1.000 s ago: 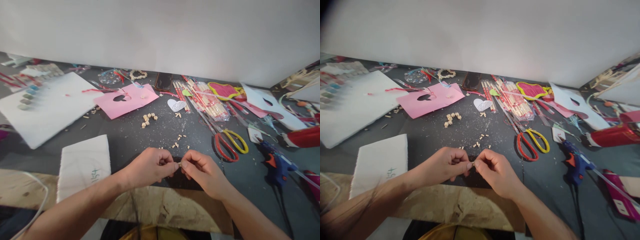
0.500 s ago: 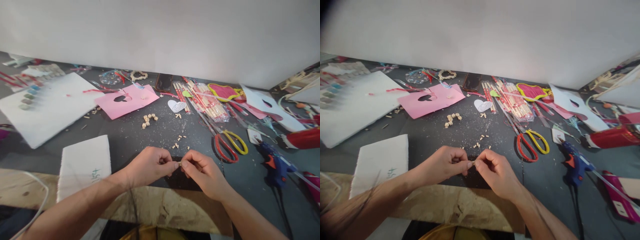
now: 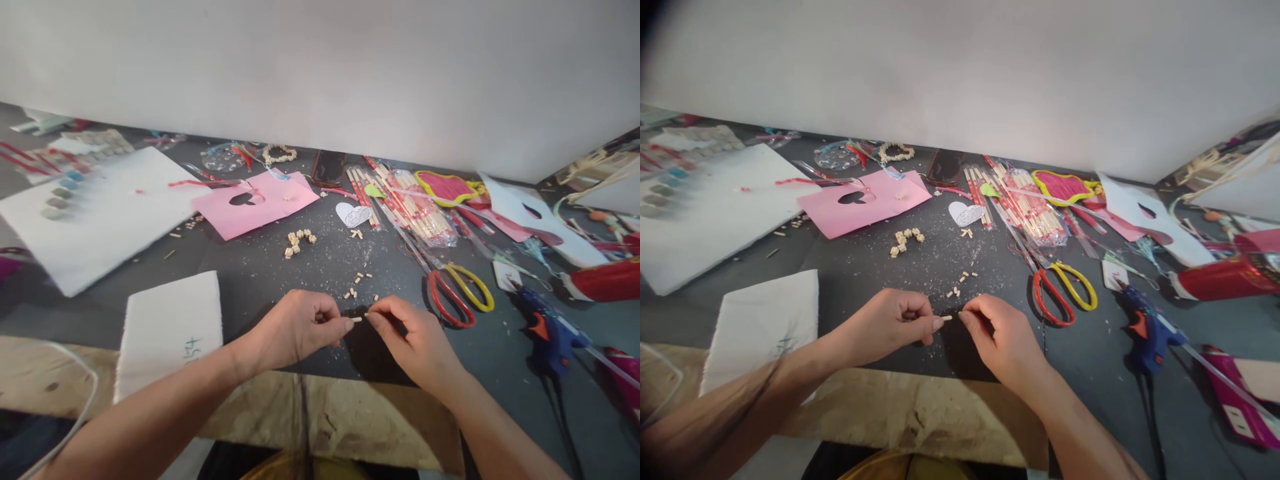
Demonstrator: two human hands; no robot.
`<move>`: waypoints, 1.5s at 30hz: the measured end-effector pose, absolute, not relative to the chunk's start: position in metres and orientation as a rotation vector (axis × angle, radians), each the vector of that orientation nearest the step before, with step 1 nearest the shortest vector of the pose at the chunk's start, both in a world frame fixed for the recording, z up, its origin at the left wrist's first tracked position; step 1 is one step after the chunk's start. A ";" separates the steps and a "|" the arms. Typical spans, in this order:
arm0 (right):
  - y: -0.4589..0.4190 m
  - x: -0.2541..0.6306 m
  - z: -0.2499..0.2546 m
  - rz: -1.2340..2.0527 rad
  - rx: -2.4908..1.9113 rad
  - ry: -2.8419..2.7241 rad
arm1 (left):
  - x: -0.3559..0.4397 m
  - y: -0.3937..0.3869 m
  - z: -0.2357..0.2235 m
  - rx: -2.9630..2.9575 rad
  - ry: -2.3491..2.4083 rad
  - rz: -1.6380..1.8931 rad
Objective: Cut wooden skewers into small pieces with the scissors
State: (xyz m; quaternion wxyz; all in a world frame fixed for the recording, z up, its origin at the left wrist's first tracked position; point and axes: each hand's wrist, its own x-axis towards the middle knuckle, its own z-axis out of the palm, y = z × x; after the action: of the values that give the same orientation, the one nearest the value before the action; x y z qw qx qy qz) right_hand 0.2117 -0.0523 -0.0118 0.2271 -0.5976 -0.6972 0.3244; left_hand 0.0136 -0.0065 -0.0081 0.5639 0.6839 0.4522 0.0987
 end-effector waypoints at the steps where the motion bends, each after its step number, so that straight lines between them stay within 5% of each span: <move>1: -0.051 0.213 -0.013 0.794 -1.651 -1.966 | 0.014 -0.006 -0.008 1.604 1.071 0.226; 7: -0.048 0.217 -0.018 0.594 -1.670 -2.010 | 0.016 -0.006 -0.010 1.620 1.107 0.211; 20: -0.048 0.229 0.002 0.696 -1.790 -1.740 | 0.014 -0.001 -0.014 1.602 1.098 0.286; 29: -0.052 0.291 0.020 0.099 -2.269 -2.170 | 0.010 -0.001 -0.014 1.631 1.075 0.345; 45: -0.033 0.321 -0.007 -0.052 -2.434 -2.104 | 0.011 0.001 -0.018 1.659 1.028 0.370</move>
State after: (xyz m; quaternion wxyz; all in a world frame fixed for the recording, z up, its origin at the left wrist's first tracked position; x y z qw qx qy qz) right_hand 0.3210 -0.0329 -0.0073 -0.0379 -0.7559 -0.6534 -0.0162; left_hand 0.0108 0.0007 -0.0185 0.5460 0.6996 0.4336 0.1561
